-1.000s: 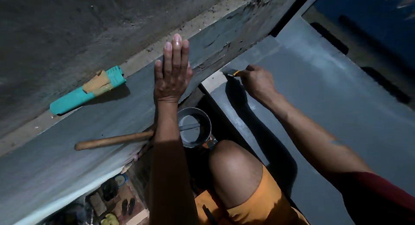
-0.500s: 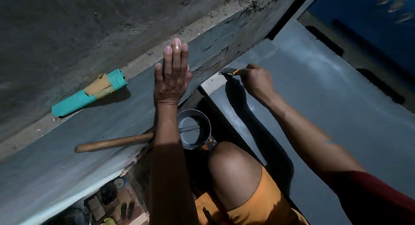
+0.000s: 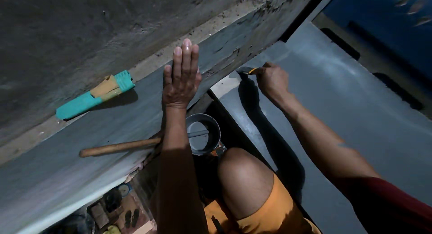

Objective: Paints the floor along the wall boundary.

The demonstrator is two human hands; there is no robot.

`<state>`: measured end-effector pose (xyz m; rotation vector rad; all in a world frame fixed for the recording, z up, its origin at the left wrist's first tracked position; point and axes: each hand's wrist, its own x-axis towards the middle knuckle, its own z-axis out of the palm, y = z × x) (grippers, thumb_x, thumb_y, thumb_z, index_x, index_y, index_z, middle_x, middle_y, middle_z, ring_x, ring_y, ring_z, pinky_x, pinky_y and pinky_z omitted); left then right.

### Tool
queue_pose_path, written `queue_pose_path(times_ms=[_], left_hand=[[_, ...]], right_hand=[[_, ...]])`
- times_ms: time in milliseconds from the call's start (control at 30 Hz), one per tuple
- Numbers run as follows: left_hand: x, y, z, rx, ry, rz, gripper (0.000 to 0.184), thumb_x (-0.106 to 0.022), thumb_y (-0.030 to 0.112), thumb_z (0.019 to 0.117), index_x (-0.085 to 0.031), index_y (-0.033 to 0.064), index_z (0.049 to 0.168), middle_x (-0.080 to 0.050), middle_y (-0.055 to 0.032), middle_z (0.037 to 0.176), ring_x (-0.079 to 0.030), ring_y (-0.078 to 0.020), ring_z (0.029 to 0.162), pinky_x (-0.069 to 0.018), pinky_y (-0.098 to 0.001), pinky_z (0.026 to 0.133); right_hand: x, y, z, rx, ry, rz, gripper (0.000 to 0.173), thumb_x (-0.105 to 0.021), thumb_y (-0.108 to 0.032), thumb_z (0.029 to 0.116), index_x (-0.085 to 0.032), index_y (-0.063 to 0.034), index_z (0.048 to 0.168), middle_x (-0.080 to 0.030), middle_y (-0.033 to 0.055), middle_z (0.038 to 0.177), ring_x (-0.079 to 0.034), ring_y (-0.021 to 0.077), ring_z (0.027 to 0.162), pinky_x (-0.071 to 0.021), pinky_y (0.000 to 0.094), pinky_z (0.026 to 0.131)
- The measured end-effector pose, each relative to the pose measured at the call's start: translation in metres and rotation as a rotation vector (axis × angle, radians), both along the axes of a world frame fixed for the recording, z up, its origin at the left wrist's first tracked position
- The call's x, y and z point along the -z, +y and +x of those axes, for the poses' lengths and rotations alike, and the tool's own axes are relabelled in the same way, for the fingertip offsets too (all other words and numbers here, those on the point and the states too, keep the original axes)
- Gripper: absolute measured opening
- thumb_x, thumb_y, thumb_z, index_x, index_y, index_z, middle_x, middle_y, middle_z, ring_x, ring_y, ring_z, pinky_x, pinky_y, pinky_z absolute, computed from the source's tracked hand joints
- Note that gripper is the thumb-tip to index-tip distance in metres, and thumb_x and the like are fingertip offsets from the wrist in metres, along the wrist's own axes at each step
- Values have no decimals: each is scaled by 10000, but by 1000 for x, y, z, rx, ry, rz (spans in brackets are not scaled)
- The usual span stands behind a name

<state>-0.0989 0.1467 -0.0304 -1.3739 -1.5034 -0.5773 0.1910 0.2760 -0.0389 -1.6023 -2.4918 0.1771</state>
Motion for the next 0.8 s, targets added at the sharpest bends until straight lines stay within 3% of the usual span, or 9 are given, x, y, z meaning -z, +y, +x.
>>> queue_pose_path(times_ms=[467,700,800], left_hand=[[2,1,0,4,-10,-2,649,-412,313,1081,-173,119,1653,-113,-64,1733,-34,-205,1596,-1,-470,1264],[2,1,-1,-9,-2,-16,663,-410,329,1081,-157,116,1655,-89,-64,1736,-11,-203,1596,11,-469,1260],[3,2,-2,6,-6,-4,657,-404,332,1079,-164,127,1656,-97,-57,1735,-14,-205,1596,6,-463,1262]], right_hand=[[4,-15,-3,-139,60,-61,188,-613,-134,993,-771,-129,1093,-700,170,1095,-691,403,972,-562,626,768],[2,-21,-9,33,77,-21,194,-587,-115,996,-762,-72,1070,-691,217,1099,-685,441,978,-556,642,762],[7,-31,-17,4,77,-39,187,-603,-116,994,-763,-83,1086,-685,209,1105,-679,433,1000,-559,631,783]])
